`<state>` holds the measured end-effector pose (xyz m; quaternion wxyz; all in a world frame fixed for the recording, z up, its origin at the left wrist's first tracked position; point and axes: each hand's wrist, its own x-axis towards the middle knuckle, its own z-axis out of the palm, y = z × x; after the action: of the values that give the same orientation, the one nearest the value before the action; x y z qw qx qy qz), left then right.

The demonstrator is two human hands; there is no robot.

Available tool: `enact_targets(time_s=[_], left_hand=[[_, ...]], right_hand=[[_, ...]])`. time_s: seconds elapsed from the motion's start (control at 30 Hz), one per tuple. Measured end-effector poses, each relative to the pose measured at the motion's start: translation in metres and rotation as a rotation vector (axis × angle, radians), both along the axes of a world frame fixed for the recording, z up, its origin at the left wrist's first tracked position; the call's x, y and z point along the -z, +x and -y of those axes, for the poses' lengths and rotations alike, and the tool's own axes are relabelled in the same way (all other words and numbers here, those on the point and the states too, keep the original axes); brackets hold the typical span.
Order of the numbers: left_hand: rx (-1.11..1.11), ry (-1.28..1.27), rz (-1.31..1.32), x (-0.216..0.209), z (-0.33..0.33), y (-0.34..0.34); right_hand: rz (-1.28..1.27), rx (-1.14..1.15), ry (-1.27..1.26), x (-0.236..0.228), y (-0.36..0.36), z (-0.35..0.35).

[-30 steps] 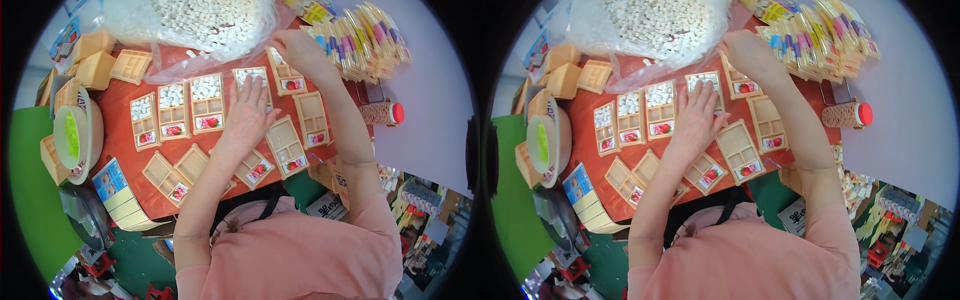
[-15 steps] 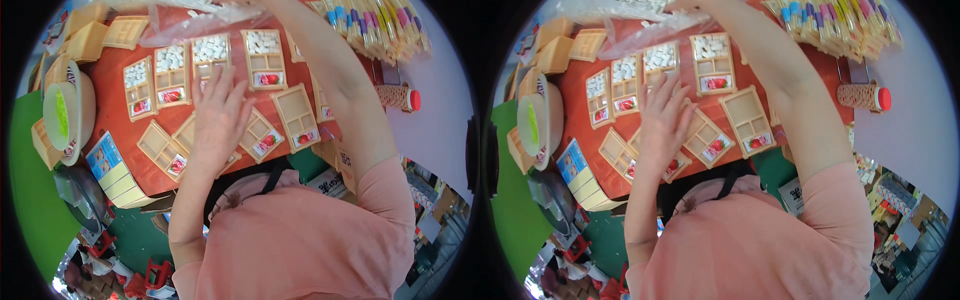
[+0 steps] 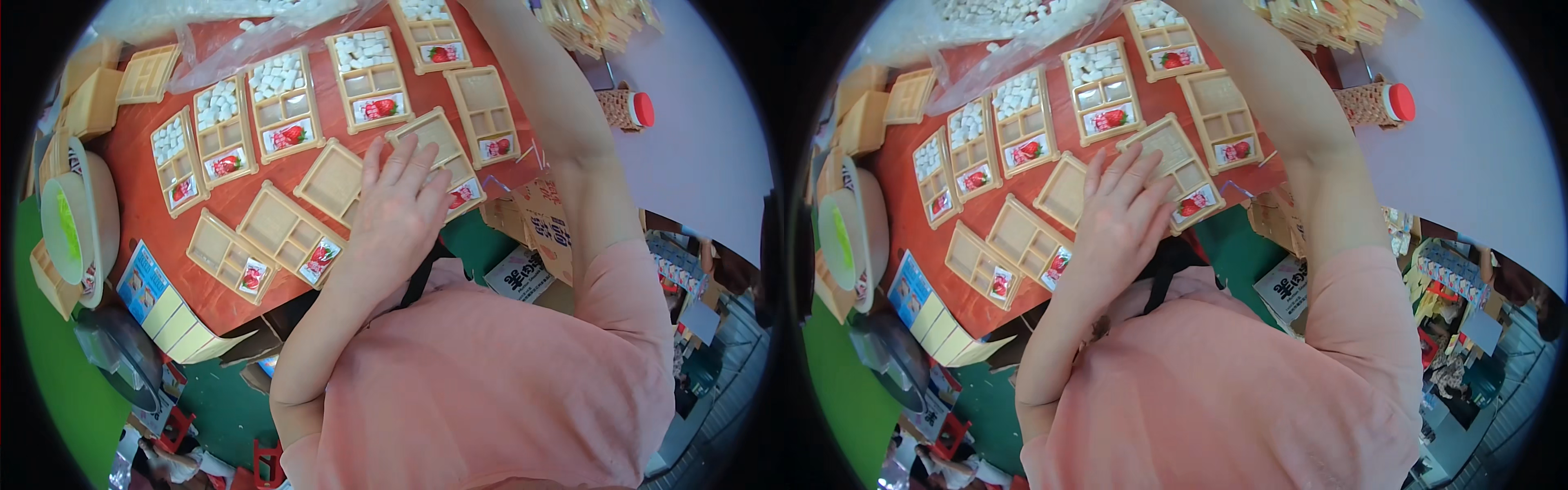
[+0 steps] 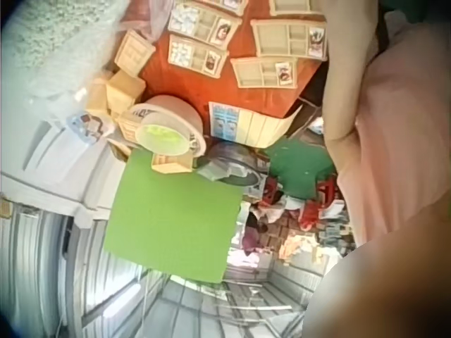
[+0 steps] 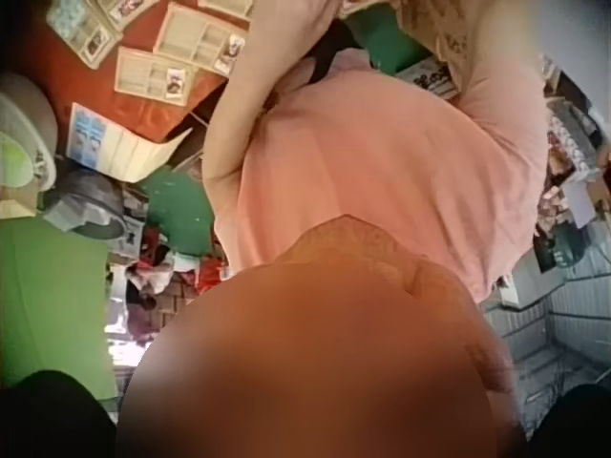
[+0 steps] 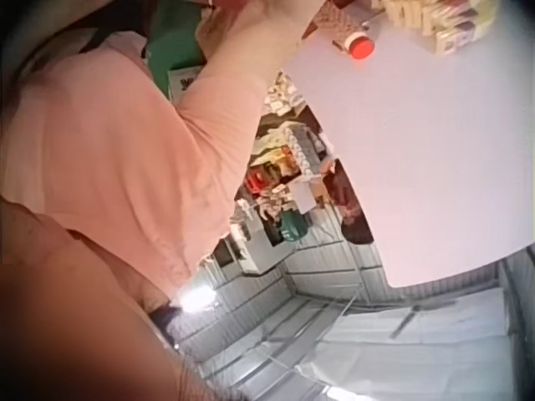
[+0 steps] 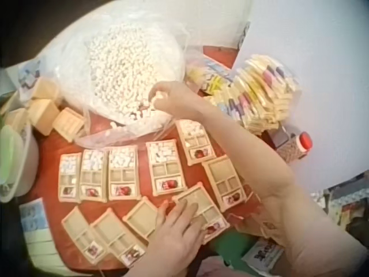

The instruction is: Assembling and packaging miniature wooden frames with decorative items and foam filler.

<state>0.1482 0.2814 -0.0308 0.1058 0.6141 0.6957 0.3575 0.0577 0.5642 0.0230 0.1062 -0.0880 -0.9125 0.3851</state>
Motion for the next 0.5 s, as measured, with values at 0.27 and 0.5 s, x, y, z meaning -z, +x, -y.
enact_targets(time_s=[0.27,0.5], left_hand=[[-0.134,0.149,0.100,0.010,-0.053,-0.006],[-0.067,0.156,-0.027,0.032,-0.096,0.005]], right_hand=[[0.153,0.082,0.002,0.036,0.183,0.016],[0.123,0.167,0.079,0.060,0.208,0.026]])
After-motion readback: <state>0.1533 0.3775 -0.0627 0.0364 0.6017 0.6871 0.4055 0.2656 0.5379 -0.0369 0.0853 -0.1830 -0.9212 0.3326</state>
